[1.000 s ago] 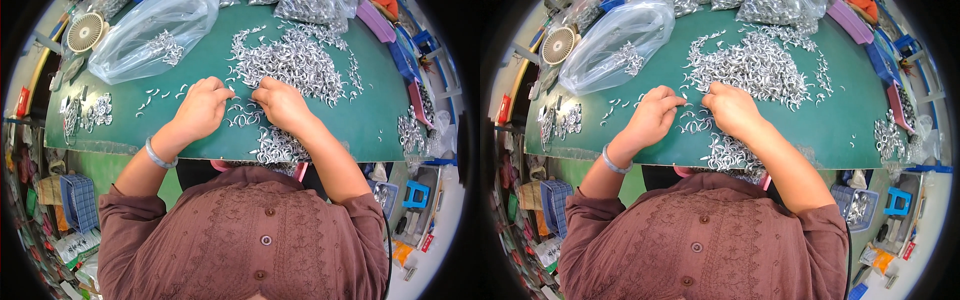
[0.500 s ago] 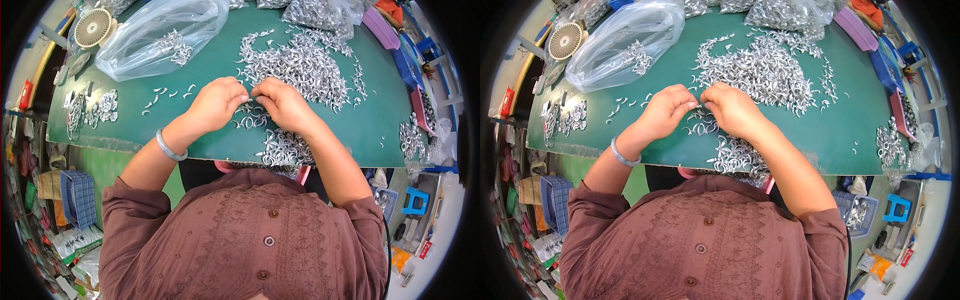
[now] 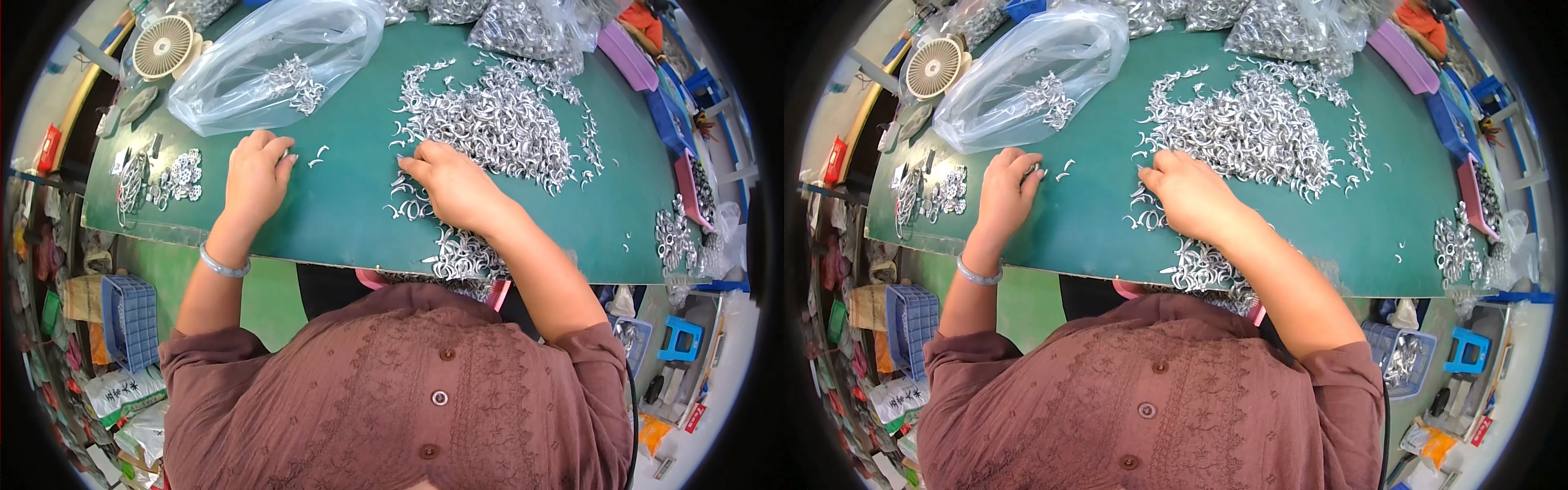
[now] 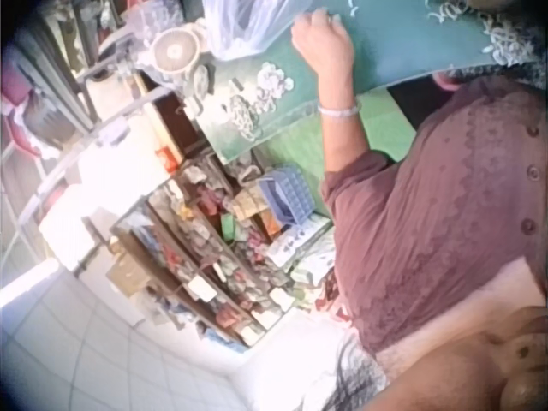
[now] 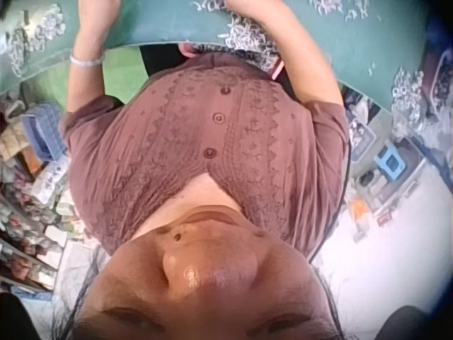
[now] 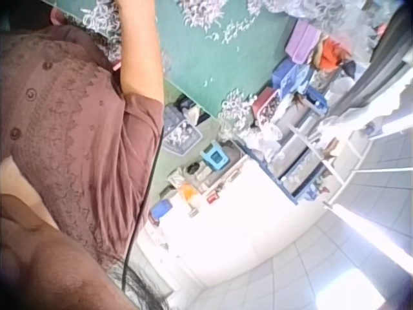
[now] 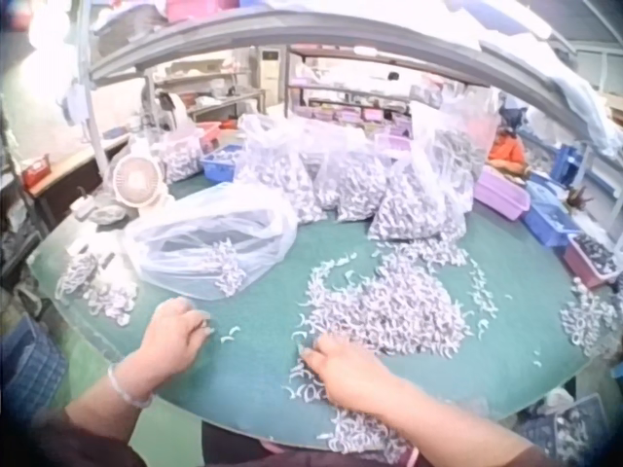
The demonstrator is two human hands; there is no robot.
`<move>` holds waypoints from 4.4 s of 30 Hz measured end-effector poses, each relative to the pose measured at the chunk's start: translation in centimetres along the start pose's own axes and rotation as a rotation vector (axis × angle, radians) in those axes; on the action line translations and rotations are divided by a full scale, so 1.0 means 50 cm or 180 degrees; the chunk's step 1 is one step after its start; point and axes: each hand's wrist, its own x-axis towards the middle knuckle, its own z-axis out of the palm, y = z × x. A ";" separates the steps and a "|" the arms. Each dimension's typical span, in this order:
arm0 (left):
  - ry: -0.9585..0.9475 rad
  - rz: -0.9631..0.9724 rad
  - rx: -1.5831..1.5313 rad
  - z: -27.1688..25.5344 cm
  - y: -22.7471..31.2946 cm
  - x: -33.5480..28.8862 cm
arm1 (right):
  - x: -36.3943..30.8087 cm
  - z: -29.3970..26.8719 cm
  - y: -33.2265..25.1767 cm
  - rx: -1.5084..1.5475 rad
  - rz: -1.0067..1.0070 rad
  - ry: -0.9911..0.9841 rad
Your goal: The person sorts small metal components by picking them up from a pile and placing them into smaller grouped piles on the table.
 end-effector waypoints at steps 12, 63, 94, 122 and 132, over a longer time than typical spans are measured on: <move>-0.0578 0.0790 -0.0497 0.102 0.148 0.071 | -0.053 -0.044 0.018 0.0259 0.0088 -0.0163; -0.1476 0.1043 -0.1144 0.083 0.203 0.049 | -0.143 -0.077 0.051 0.0425 0.0423 -0.0053; -0.1134 0.0846 -0.1049 0.123 0.209 0.094 | -0.117 -0.057 0.035 -0.0275 0.1012 0.0396; -0.1268 0.0920 -0.1002 0.122 0.214 0.089 | -0.125 -0.055 0.055 -0.0068 0.1114 0.0103; -0.1356 0.0990 -0.1013 0.115 0.230 0.099 | -0.132 -0.052 0.058 -0.0143 0.1053 0.0181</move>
